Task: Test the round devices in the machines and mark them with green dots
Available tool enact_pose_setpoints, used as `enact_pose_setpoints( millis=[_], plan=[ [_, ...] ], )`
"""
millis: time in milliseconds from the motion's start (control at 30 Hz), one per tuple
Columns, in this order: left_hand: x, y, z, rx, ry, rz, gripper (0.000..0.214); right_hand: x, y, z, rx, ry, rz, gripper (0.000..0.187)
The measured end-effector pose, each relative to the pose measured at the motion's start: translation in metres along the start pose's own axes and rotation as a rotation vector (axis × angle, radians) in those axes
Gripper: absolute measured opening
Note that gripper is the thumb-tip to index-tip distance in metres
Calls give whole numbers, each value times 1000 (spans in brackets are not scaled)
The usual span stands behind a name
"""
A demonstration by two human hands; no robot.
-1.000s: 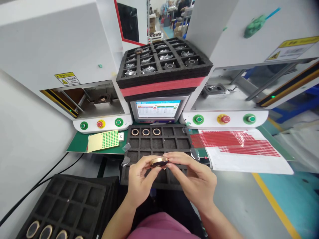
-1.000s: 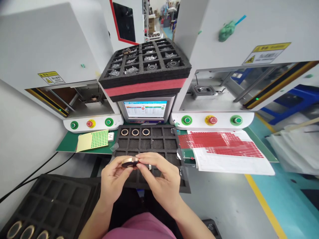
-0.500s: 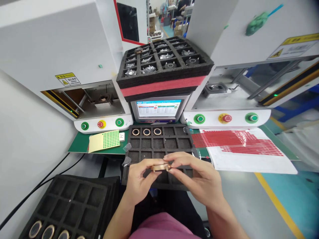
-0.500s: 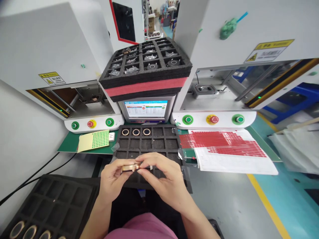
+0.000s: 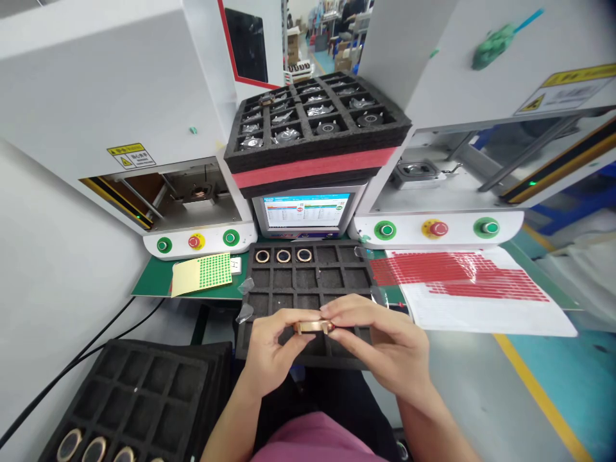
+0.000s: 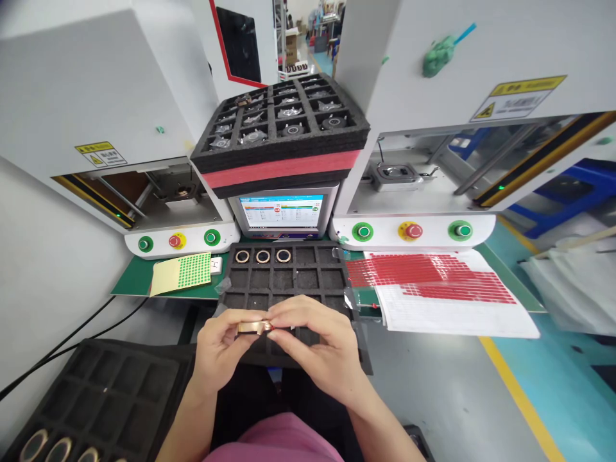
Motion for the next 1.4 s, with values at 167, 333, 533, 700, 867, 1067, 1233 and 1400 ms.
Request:
enact_pose_setpoints(
  millis=[167, 333, 533, 700, 867, 1067, 1233, 1400],
  plan=[
    [-2, 0, -3, -5, -21, -17, 17, -3, -3, -1, 32, 7, -24, 18],
    [-5, -3, -2, -73, 15, -78, 15, 5, -8, 0, -142, -45, 101, 11],
    [-7, -2, 4, -154, 88, -135, 15, 3, -11, 5, -430, 11, 95, 10],
    [-2, -3, 6, -96, 113, -77, 14, -4, -11, 6, -330, 9, -28, 8],
    [1, -1, 3, -38, 102, -10, 17, 0, -1, 3, -93, -14, -49, 10],
    [2, -1, 1, -52, 87, 31, 23, 12, 8, -3, 55, -28, 93, 37],
    [1, -2, 1, -33, 71, 40, 23, -3, 4, -2, 31, 20, -52, 25],
    [-1, -1, 2, -32, 72, 21, 21, -3, 4, -6, 48, 46, 1, 24]
  ],
)
Point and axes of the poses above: each hand's wrist, its own y-axis away from the middle knuckle, its own z-axis out of the palm, x = y × z, the point moved 7 cm from there along -y, towards the middle knuckle, and after that the axes turned 11 degrees about x, right-handed, at the moved point
